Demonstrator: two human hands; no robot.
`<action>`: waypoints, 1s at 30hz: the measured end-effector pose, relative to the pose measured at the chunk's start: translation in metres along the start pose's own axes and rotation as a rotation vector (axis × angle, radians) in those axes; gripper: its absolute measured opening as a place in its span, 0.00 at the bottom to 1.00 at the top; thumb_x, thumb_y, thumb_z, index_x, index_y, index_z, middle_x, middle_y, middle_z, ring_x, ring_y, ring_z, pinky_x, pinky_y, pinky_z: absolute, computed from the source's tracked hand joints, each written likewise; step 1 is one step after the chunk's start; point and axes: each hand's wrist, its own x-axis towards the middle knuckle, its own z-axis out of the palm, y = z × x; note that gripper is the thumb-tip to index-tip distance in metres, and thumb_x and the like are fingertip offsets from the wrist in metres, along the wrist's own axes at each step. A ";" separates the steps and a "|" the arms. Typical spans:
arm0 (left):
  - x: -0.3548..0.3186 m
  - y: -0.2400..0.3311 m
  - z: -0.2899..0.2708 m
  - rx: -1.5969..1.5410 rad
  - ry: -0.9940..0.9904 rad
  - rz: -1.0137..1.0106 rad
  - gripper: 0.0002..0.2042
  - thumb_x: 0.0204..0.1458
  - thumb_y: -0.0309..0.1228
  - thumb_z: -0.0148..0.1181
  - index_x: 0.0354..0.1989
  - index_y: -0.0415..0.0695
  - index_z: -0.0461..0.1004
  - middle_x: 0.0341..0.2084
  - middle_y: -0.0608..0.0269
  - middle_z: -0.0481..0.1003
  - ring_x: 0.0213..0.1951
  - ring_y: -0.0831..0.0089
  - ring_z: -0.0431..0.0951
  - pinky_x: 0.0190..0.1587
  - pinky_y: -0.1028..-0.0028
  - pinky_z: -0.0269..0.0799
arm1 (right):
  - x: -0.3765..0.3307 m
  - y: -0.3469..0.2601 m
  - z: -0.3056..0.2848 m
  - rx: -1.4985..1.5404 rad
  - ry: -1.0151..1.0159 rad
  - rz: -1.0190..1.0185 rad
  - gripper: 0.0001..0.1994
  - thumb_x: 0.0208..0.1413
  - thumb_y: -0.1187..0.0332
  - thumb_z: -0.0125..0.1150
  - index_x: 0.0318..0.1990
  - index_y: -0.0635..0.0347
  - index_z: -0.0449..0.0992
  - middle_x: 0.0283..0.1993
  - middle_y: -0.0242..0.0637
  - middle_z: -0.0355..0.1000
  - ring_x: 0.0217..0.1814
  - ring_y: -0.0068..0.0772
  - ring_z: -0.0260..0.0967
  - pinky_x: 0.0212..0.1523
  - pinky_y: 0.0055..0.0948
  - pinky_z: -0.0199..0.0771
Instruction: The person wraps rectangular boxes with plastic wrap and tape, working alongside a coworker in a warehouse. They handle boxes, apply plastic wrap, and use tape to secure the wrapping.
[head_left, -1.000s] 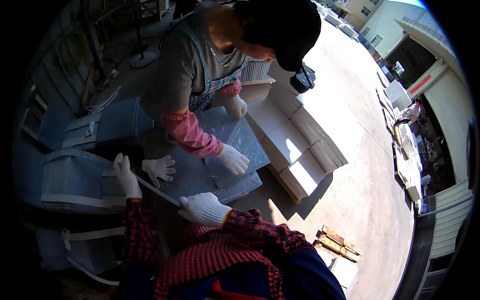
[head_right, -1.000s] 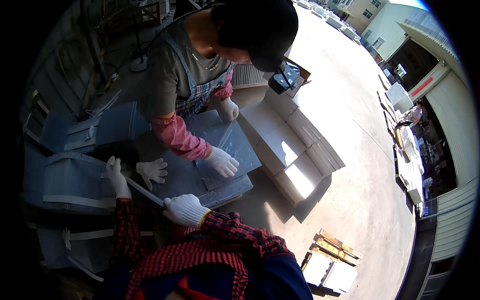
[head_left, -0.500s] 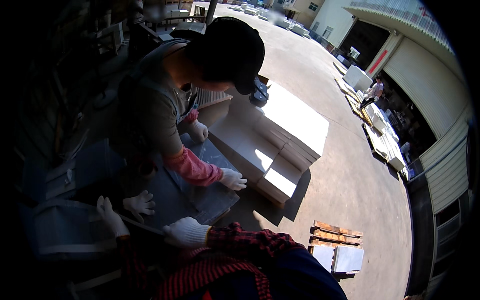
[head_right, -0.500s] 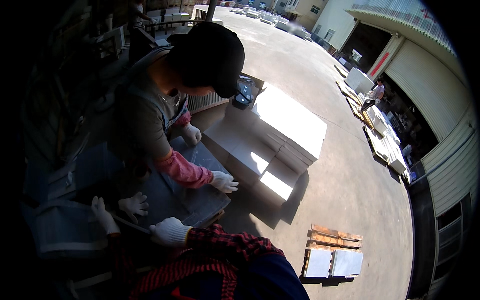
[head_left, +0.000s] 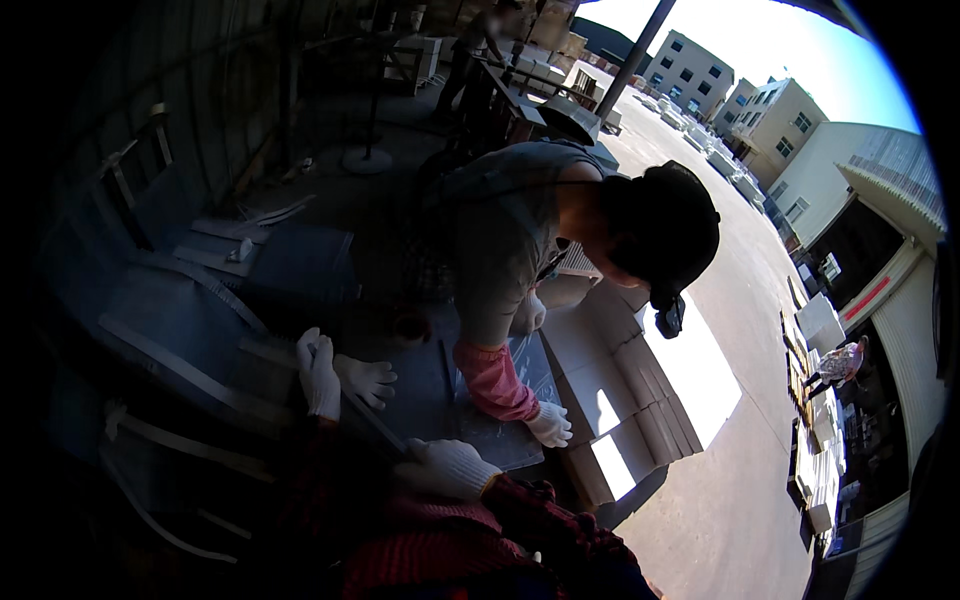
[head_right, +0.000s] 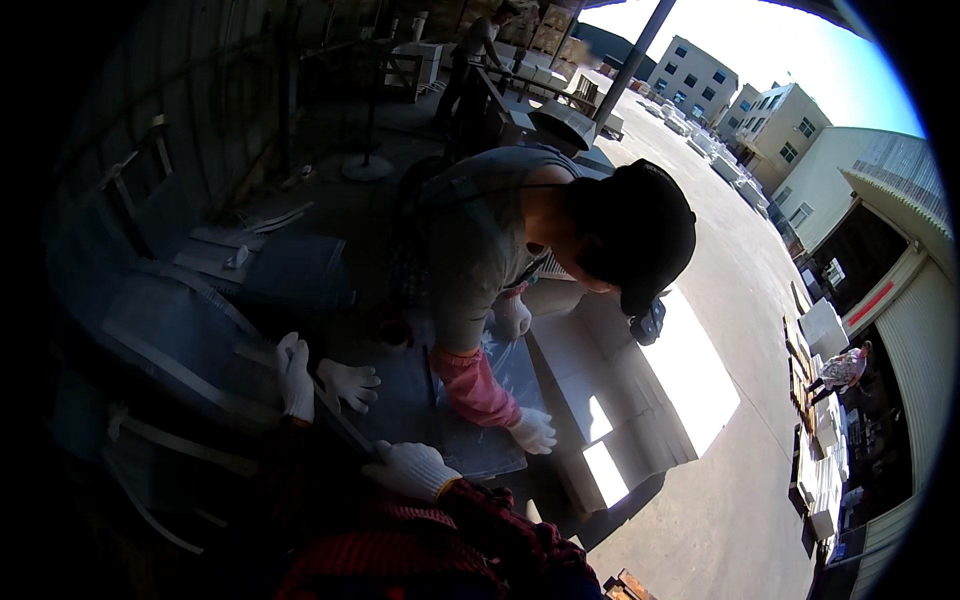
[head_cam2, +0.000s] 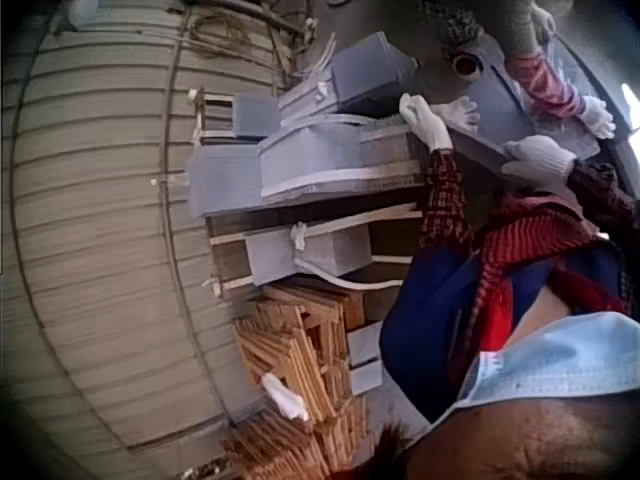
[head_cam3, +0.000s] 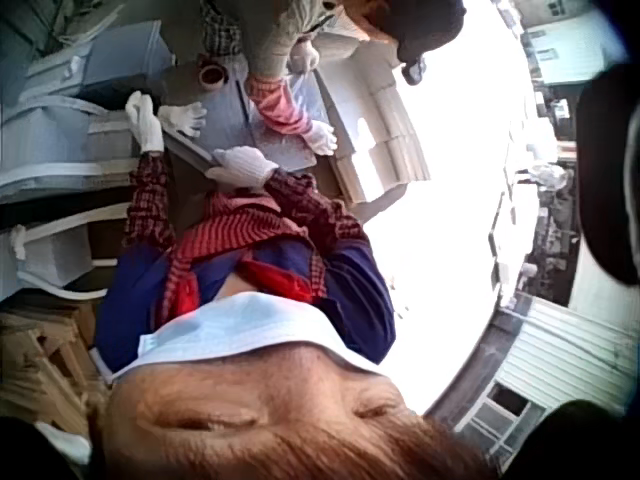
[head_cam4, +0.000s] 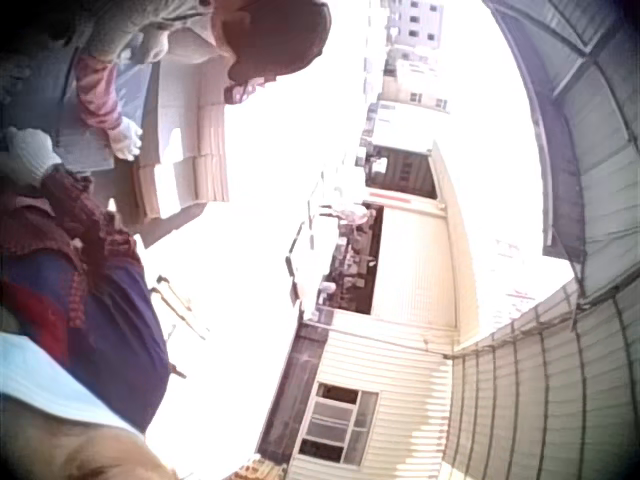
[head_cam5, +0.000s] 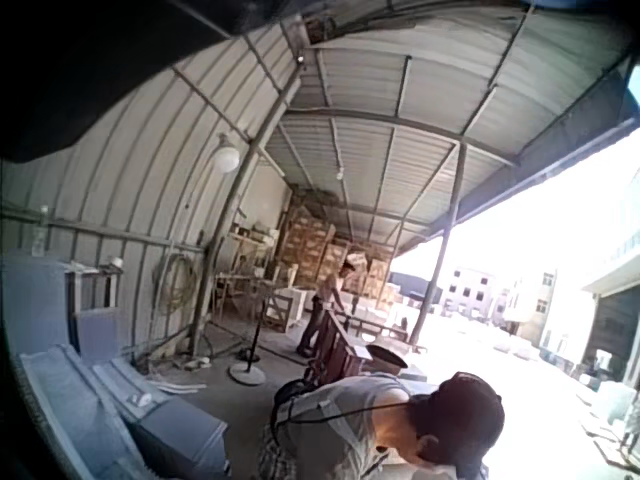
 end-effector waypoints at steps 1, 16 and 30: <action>0.003 0.000 -0.001 0.008 0.029 0.004 0.22 0.64 0.37 0.53 0.62 0.38 0.66 0.55 0.55 0.69 0.57 0.67 0.68 0.61 0.70 0.62 | 0.006 -0.011 -0.005 0.013 0.048 -0.005 0.33 0.60 0.42 0.51 0.57 0.65 0.67 0.41 0.55 0.78 0.45 0.59 0.77 0.45 0.50 0.76; -0.003 0.017 -0.010 -0.055 0.075 -0.018 0.20 0.63 0.32 0.55 0.61 0.36 0.65 0.54 0.55 0.70 0.55 0.70 0.69 0.59 0.71 0.64 | 0.054 -0.035 0.016 0.042 0.159 0.063 0.24 0.64 0.50 0.49 0.57 0.59 0.64 0.40 0.55 0.79 0.42 0.62 0.77 0.44 0.54 0.75; -0.007 0.015 -0.027 -0.073 0.066 -0.004 0.17 0.65 0.30 0.51 0.59 0.36 0.66 0.51 0.58 0.70 0.53 0.73 0.69 0.58 0.74 0.65 | 0.056 -0.043 0.037 0.083 0.224 -0.074 0.21 0.65 0.52 0.48 0.55 0.61 0.64 0.38 0.59 0.77 0.38 0.66 0.76 0.39 0.60 0.74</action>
